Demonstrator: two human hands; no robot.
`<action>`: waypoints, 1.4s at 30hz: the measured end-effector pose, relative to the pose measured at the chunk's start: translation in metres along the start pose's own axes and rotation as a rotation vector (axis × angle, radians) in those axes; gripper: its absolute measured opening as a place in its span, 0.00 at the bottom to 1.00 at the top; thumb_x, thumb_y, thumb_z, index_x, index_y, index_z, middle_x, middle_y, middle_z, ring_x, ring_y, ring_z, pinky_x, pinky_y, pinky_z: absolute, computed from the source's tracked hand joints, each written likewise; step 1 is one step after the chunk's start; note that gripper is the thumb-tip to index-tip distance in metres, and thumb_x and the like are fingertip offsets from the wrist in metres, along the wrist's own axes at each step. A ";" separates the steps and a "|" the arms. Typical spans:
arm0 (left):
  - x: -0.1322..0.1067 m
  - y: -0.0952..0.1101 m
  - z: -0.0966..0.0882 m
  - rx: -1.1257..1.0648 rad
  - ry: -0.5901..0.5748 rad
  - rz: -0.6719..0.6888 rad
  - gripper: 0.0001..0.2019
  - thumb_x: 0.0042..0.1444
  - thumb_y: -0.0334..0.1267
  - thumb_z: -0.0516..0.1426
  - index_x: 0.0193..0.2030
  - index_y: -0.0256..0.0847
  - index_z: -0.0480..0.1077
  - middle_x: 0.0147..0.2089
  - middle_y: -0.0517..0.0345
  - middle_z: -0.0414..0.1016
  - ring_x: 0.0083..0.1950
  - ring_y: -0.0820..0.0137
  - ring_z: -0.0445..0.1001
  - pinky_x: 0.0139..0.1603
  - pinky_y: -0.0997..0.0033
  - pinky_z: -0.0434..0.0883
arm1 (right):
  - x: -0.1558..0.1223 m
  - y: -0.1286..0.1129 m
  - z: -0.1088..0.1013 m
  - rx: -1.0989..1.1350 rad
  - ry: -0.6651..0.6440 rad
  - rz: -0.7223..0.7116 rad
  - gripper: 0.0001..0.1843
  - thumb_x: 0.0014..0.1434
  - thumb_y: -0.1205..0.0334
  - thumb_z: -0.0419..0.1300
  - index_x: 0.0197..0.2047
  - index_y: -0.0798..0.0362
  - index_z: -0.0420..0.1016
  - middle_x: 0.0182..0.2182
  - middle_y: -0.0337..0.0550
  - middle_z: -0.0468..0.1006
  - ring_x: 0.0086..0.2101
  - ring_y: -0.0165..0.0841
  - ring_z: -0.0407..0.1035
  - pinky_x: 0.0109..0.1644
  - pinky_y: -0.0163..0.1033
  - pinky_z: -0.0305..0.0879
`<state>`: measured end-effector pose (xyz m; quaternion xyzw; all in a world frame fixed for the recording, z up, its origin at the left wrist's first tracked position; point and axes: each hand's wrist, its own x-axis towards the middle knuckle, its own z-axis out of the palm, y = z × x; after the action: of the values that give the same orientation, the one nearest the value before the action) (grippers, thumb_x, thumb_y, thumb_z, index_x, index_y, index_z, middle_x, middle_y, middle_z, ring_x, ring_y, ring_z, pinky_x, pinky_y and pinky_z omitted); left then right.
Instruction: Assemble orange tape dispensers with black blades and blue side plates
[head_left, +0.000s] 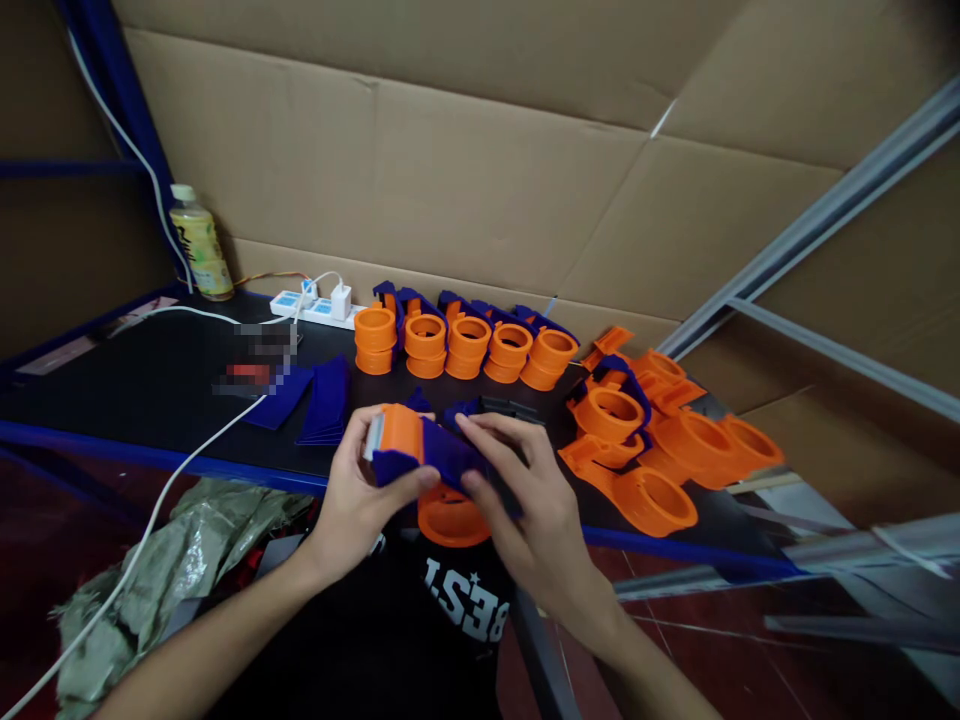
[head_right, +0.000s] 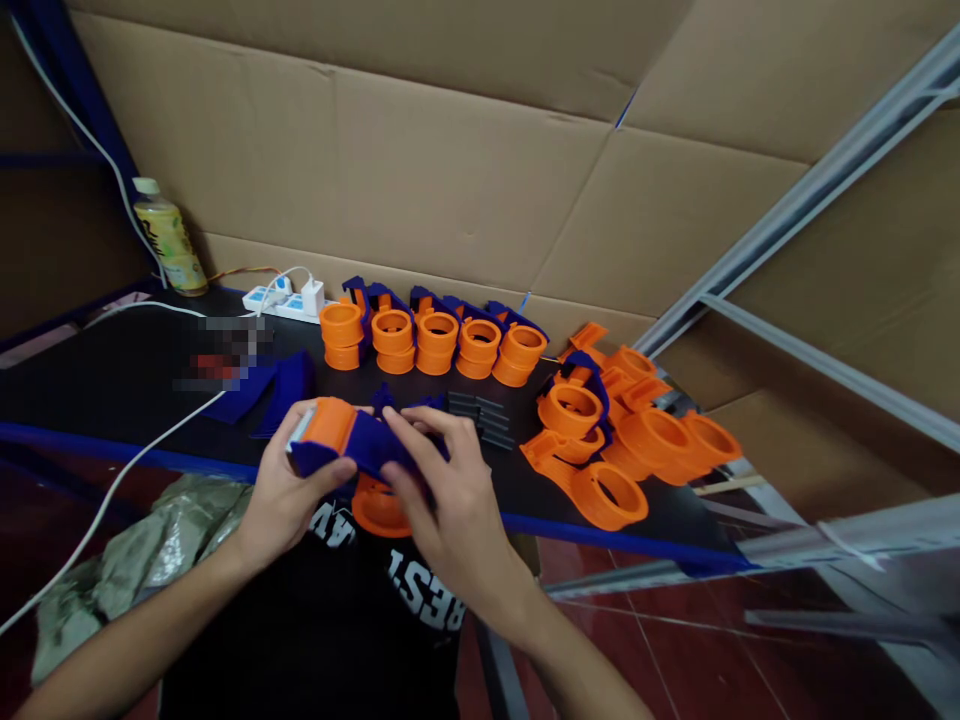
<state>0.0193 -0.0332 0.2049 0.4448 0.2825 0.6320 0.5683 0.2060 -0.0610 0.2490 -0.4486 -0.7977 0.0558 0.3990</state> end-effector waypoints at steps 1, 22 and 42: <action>0.002 -0.003 0.000 -0.027 0.065 -0.016 0.26 0.48 0.37 0.72 0.52 0.45 0.69 0.50 0.54 0.79 0.51 0.62 0.78 0.55 0.63 0.72 | -0.006 -0.005 0.000 -0.093 -0.036 -0.067 0.31 0.66 0.52 0.61 0.70 0.45 0.64 0.60 0.53 0.70 0.58 0.47 0.66 0.62 0.55 0.66; 0.007 -0.013 -0.004 -0.103 -0.431 -0.268 0.19 0.67 0.52 0.55 0.56 0.43 0.75 0.53 0.42 0.80 0.59 0.52 0.76 0.61 0.46 0.71 | 0.184 0.240 -0.208 -0.564 -0.192 0.351 0.40 0.48 0.50 0.59 0.53 0.80 0.75 0.44 0.62 0.80 0.45 0.41 0.77 0.43 0.47 0.61; 0.010 -0.012 -0.008 0.090 -0.573 -0.465 0.21 0.69 0.53 0.51 0.53 0.39 0.74 0.39 0.53 0.75 0.44 0.62 0.79 0.52 0.56 0.75 | 0.165 0.345 -0.154 -0.476 -0.647 0.648 0.19 0.66 0.59 0.63 0.58 0.56 0.73 0.53 0.48 0.77 0.50 0.39 0.74 0.54 0.48 0.73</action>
<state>0.0179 -0.0202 0.1938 0.5521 0.2331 0.3227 0.7326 0.4977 0.2269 0.2953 -0.7108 -0.6912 0.1293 -0.0189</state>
